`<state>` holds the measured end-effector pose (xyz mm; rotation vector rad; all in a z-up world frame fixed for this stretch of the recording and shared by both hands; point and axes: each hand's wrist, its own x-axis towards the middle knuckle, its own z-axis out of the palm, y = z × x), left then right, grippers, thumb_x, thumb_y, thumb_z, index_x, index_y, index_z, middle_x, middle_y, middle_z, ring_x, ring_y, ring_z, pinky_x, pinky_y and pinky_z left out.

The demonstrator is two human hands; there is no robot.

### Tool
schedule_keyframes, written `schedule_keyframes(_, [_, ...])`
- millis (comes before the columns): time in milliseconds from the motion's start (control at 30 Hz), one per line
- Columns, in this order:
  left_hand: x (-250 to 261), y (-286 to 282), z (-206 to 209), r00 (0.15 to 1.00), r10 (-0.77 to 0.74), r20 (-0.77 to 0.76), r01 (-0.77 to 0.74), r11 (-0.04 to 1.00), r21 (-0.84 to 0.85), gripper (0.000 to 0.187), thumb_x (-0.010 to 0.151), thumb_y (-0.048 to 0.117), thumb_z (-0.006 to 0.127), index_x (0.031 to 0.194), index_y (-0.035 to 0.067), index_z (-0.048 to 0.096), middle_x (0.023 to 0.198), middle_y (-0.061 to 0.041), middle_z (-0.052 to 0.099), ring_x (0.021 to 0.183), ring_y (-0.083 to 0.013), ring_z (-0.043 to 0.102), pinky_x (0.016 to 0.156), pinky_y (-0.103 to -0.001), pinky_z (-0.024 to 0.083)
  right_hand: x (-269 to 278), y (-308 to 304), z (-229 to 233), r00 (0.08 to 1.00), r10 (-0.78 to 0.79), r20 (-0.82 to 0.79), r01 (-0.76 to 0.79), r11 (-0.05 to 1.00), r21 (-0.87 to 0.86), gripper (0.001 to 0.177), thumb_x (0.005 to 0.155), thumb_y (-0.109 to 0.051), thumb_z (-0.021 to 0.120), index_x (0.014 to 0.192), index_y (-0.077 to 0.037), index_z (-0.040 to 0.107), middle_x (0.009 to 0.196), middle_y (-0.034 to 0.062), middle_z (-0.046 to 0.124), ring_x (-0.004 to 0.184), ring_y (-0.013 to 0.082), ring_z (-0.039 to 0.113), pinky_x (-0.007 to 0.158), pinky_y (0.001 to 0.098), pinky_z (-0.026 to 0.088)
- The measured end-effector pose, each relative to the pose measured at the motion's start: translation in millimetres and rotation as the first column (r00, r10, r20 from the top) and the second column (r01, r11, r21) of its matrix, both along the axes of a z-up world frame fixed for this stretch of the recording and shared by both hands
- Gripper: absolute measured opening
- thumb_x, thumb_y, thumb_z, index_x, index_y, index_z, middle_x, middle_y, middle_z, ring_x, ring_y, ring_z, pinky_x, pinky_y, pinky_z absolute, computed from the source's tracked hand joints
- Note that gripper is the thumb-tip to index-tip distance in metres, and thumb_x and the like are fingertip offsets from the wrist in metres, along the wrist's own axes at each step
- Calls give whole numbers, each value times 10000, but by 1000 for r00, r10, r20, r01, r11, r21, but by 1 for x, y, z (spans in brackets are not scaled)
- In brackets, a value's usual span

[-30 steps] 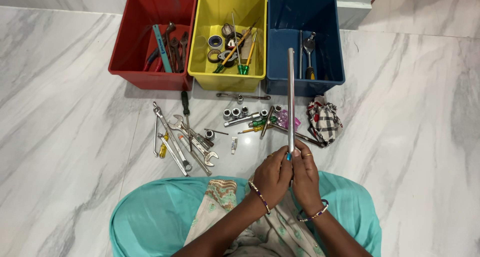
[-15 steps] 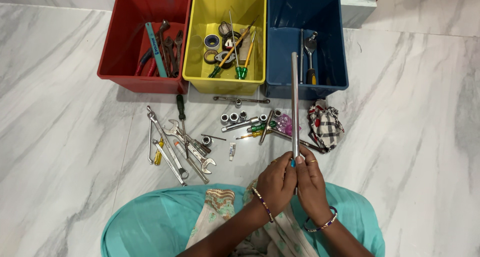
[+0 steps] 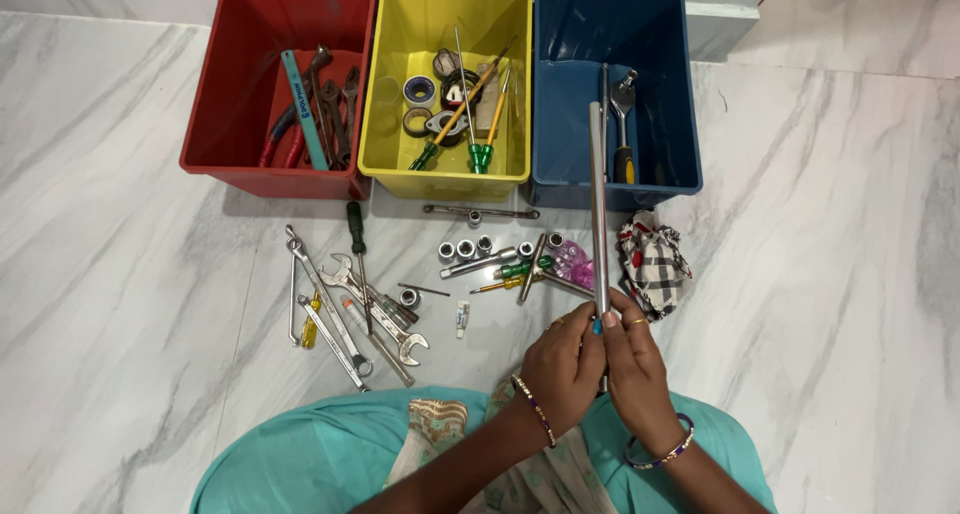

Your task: The person sits on the floor and organizes various hand tools by picking them up from a pile and placing them into three colored bins. They handle screwdrivers, wrenches, sockets, and extension bars, sorting them into red, yellow, and blue containers.

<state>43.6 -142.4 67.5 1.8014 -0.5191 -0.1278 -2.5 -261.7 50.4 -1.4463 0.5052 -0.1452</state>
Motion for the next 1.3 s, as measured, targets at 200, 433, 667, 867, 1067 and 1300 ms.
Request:
schedule_keyframes(200, [15, -12, 4, 1000, -4, 14, 4, 1000, 8, 354, 996, 144, 529, 1297, -29, 601, 935, -214, 696, 879, -379, 681, 755, -477, 544, 14, -18, 0, 999, 27, 28, -27, 1000, -10, 418, 1068, -230, 464, 1439, -44, 512, 1058, -13, 609, 920, 27, 540, 797, 189, 486])
schedule_keyframes(433, [40, -32, 6, 999, -47, 7, 47, 999, 16, 333, 1009, 183, 516, 1258, -15, 611, 965, -223, 695, 913, -399, 672, 794, -500, 532, 37, -42, 8, 999, 26, -32, -27, 999, -19, 409, 1069, -263, 471, 1432, -87, 537, 861, -30, 566, 676, 26, 461, 555, 190, 403])
schedule_keyframes(667, [72, -58, -3, 996, -43, -73, 44, 999, 21, 363, 1005, 241, 497, 1237, -11, 616, 998, -229, 707, 944, -397, 681, 834, -487, 529, 70, -60, 14, 999, 26, -35, -30, 992, -125, 369, 1067, -266, 472, 1374, -96, 588, 798, -59, 541, 621, 4, 415, 508, 182, 350])
schedule_keyframes(867, [104, -76, -9, 992, -33, -125, 39, 998, 43, 357, 1015, 289, 472, 1167, 21, 651, 979, -210, 716, 912, -395, 692, 815, -481, 535, 103, -75, 3, 997, -2, -73, -8, 991, -136, 333, 1072, -253, 479, 1318, -85, 627, 807, -41, 548, 645, 20, 424, 537, 199, 363])
schedule_keyframes(1067, [140, -96, -18, 953, -43, -301, 76, 992, 98, 375, 984, 348, 452, 1087, 49, 652, 878, -187, 728, 844, -367, 723, 779, -467, 546, 139, -96, -3, 996, 24, -85, -34, 993, -110, 347, 1069, -275, 456, 1290, -69, 626, 802, -27, 569, 676, 50, 473, 590, 216, 424])
schedule_keyframes(1300, [200, -138, -68, 960, 11, -280, 52, 975, 215, 439, 968, 409, 455, 987, 34, 682, 931, -213, 726, 903, -401, 705, 807, -486, 540, 194, -130, -26, 986, 7, -167, -29, 991, -134, 296, 1042, -288, 489, 1117, -48, 646, 783, 21, 561, 663, 106, 513, 553, 264, 436])
